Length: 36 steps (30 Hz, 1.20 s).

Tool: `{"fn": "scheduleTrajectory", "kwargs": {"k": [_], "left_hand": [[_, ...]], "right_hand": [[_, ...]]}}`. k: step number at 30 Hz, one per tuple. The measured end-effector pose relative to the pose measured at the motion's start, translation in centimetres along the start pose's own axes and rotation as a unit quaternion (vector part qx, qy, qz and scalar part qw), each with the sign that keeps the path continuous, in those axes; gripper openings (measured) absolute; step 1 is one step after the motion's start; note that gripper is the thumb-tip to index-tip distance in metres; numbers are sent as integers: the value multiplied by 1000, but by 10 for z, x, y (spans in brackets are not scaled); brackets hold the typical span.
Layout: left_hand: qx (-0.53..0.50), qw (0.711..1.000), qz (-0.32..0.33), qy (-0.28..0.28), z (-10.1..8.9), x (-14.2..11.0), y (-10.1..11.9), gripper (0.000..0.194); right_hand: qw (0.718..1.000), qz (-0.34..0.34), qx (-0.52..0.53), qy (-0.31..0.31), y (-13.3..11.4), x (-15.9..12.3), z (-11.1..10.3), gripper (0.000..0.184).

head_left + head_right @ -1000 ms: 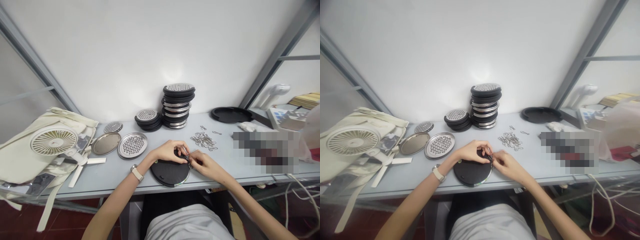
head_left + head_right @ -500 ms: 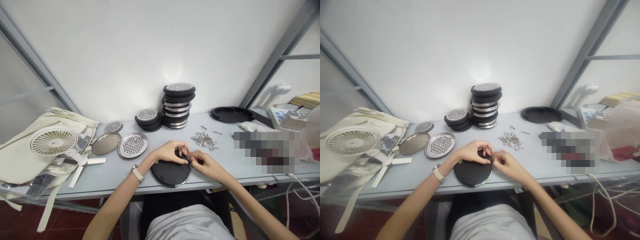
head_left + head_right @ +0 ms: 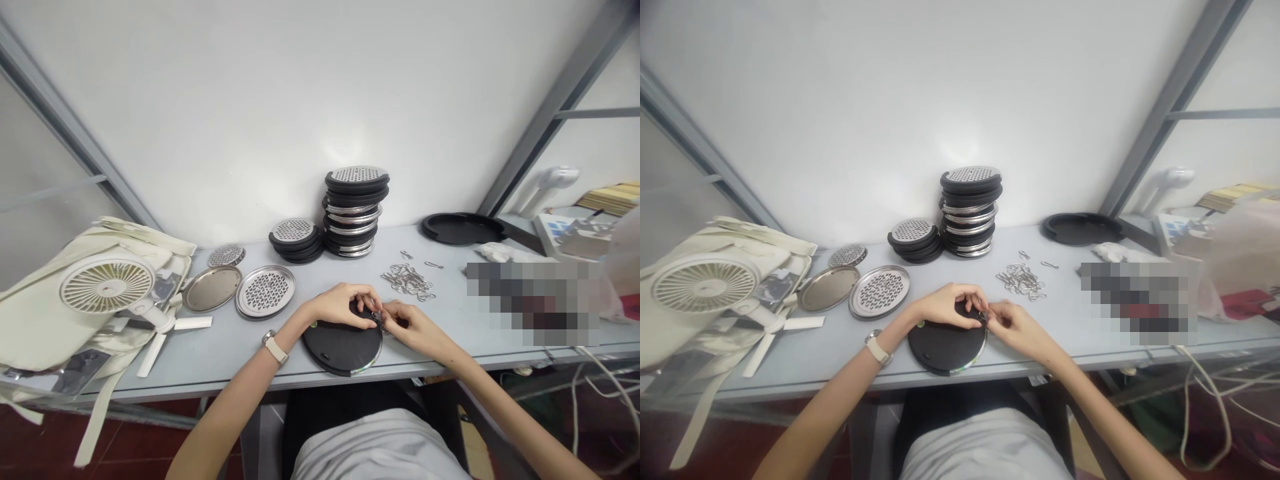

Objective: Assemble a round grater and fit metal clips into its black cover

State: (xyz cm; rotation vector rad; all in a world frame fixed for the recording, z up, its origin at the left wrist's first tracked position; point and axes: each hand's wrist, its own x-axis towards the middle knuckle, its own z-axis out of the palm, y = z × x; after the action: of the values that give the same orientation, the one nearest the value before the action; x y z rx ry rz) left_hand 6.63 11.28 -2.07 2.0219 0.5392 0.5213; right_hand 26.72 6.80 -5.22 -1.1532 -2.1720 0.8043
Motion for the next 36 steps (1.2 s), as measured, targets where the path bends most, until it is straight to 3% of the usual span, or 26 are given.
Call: {"fn": "scheduleTrajectory", "kwargs": {"k": [15, 36], "left_hand": [[4, 1000, -19, 2, -1, -1, 1, 31], [-34, 999, -17, -2, -2, -1, 3, 31]], "right_hand": [[998, -33, -52, -10, 0, 0, 0, 33], [1000, -10, -7, 12, -3, 0, 1, 34]]}}
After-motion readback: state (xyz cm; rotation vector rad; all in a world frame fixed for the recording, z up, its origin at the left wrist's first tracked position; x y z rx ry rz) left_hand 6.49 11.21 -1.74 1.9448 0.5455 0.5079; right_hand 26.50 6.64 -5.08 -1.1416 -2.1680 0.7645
